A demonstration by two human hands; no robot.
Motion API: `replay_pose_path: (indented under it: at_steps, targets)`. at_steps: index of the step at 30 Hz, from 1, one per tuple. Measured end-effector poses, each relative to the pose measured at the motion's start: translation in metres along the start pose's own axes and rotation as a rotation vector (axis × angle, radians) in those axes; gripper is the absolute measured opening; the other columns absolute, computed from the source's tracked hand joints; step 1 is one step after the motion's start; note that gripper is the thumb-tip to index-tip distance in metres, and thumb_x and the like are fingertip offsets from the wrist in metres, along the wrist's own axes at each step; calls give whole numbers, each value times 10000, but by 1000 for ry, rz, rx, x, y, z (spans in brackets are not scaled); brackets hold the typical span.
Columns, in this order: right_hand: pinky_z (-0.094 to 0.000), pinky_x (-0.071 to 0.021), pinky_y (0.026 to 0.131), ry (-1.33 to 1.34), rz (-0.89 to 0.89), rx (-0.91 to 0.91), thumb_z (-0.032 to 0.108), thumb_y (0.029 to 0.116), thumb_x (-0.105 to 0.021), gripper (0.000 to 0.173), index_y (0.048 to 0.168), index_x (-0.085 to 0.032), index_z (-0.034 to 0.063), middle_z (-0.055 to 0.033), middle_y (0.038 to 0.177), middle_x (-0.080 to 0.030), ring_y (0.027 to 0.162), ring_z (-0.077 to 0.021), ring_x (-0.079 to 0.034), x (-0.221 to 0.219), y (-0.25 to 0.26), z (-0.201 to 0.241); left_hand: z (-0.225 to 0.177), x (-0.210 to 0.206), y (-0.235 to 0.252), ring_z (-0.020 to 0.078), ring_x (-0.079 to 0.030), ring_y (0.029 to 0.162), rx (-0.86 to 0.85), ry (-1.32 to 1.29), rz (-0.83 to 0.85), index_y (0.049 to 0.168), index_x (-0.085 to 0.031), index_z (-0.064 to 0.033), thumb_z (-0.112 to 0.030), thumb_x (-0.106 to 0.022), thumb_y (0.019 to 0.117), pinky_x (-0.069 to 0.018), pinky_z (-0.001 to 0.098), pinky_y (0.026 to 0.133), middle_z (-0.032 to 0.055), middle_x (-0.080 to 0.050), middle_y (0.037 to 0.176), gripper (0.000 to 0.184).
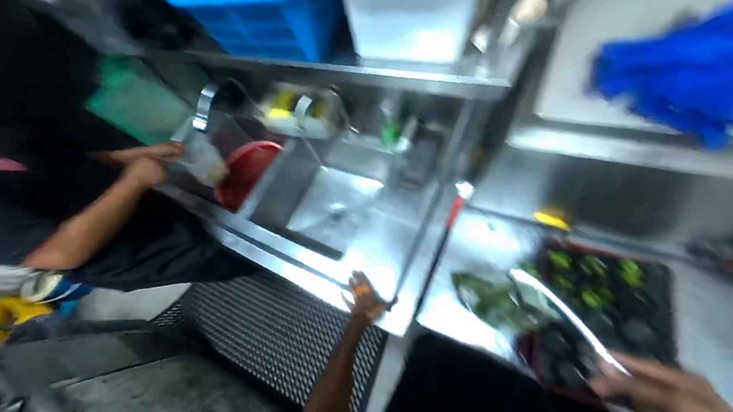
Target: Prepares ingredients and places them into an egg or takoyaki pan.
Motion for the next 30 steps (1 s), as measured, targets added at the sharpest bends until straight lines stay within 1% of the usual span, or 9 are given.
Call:
replay_pose_path:
  at_steps: [1, 3, 6, 9, 16, 19, 22, 27, 30]
  targets:
    - [-191, -371, 409, 149, 63, 157, 78, 995, -570, 247, 1157, -743, 10, -63, 846, -771, 454, -16, -467, -5, 9, 1, -3, -7, -1, 421, 23, 1574, -10, 14, 9, 1641, -20, -19, -859, -684, 653, 10, 765, 1166, 211, 16, 1712, 1456]
    - [-169, -296, 382, 306, 170, 225, 153, 986, -619, 243, 1159, -770, 75, -14, 827, -765, 425, 22, -390, -28, 27, 23, -7, -7, 6, 428, 34, 1572, -27, 19, -13, 1637, -13, -5, -883, -677, 625, 32, 769, 1158, 221, 16, 1709, 1494]
    - [-169, -277, 372, 369, 349, 241, 172, 1004, -635, 202, 1120, -780, 93, -7, 800, -755, 407, 24, -362, -68, 42, 63, -5, -10, 9, 392, 10, 1580, -24, 27, -44, 1641, -65, -18, -907, -676, 587, 20, 755, 1166, 190, -6, 1717, 1509]
    - [-170, -259, 364, 420, 462, 219, 164, 1011, -645, 198, 1128, -779, 79, -29, 788, -749, 397, 19, -339, -95, 51, 81, -3, -11, 9, 377, 20, 1582, -12, 40, -33, 1644, -41, -29, -919, -667, 580, 16, 745, 1172, 180, 8, 1719, 1522]
    - [-166, -254, 359, 439, 468, 194, 141, 1003, -649, 189, 1118, -780, 68, -45, 794, -750, 393, 20, -338, -100, 56, 82, -4, -13, 11, 370, 48, 1583, -8, 41, -12, 1644, -14, -33, -907, -672, 593, 28, 743, 1170, 173, 32, 1720, 1516]
    - [-168, -267, 372, 420, 417, 227, 163, 1008, -646, 195, 1119, -779, 72, -29, 807, -755, 405, 21, -352, -88, 54, 75, -2, -7, 8, 396, 14, 1579, -37, 19, -62, 1639, -32, -12, -883, -692, 604, 33, 760, 1161, 207, -10, 1713, 1506]
    - [-172, -280, 376, 447, 307, 215, 172, 1013, -647, 201, 1135, -775, 75, -24, 819, -756, 414, 17, -371, -56, 46, 44, -9, -10, 4, 419, 16, 1575, -76, 17, -73, 1634, -30, 5, -848, -725, 618, 30, 788, 1145, 239, -10, 1704, 1498]
    - [-195, -292, 382, 436, -64, 95, 175, 993, -649, 213, 1136, -774, 79, -15, 812, -761, 412, 3, -375, 18, 31, -48, -9, -15, 11, 421, 46, 1573, -70, -15, -82, 1637, -45, -7, -831, -764, 584, 23, 799, 1135, 235, 28, 1705, 1519]
    - [-205, -289, 383, 400, -305, -10, 162, 1015, -635, 231, 1172, -760, 47, -33, 807, -770, 411, -6, -388, 61, 17, -107, -8, -17, 13, 412, 47, 1575, -59, 1, -82, 1637, -33, -6, -826, -765, 597, 30, 797, 1134, 233, 27, 1705, 1513]
Point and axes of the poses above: each hand's wrist, its own y-axis towards the middle knuckle, its own x-axis out of the back of the hand, z = x × y, the point moved 9 cm from there along y, towards the middle knuckle
